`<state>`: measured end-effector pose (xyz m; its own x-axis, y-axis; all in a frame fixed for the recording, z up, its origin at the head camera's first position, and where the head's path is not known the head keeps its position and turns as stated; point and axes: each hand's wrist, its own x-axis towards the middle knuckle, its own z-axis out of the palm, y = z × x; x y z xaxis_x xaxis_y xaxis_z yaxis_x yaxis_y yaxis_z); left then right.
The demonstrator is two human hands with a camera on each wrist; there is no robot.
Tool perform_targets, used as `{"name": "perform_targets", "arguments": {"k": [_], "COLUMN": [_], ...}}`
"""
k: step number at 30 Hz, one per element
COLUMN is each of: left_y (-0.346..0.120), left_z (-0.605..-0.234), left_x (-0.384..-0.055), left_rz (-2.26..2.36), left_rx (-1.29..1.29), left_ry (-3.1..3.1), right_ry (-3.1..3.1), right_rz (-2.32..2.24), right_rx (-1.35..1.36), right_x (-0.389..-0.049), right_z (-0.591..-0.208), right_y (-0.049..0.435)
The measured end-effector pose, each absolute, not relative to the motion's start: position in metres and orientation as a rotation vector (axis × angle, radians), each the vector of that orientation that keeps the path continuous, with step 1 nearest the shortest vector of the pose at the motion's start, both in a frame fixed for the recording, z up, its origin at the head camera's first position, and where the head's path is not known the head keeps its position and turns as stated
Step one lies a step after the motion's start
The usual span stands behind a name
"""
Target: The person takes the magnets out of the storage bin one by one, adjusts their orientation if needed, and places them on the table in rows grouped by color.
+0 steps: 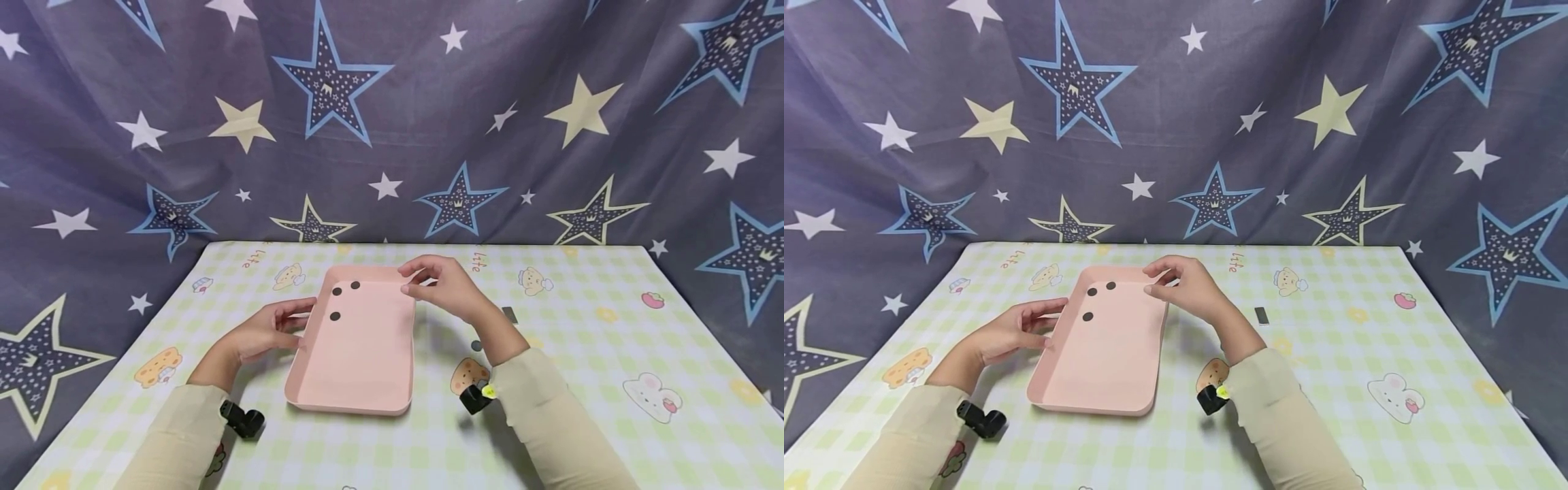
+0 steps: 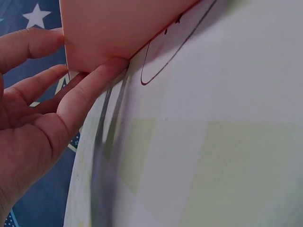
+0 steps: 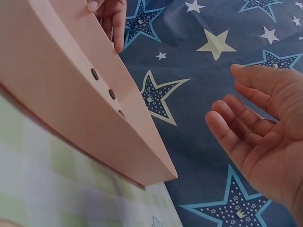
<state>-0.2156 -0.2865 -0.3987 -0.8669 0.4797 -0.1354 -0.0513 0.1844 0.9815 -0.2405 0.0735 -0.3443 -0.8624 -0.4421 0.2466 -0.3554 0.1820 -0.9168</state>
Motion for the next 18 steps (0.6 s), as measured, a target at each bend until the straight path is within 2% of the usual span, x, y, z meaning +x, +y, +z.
{"name": "perform_targets", "arguments": {"k": [18], "left_y": [-0.287], "left_z": [-0.399], "left_x": [-0.215], "left_rz": [1.730], "left_rx": [0.385], "left_ry": [2.062], "right_ry": [2.243], "right_rz": [-1.794], "right_rx": [-0.811], "right_x": [-0.248], "right_z": [-0.347], "right_y": [0.037]}}
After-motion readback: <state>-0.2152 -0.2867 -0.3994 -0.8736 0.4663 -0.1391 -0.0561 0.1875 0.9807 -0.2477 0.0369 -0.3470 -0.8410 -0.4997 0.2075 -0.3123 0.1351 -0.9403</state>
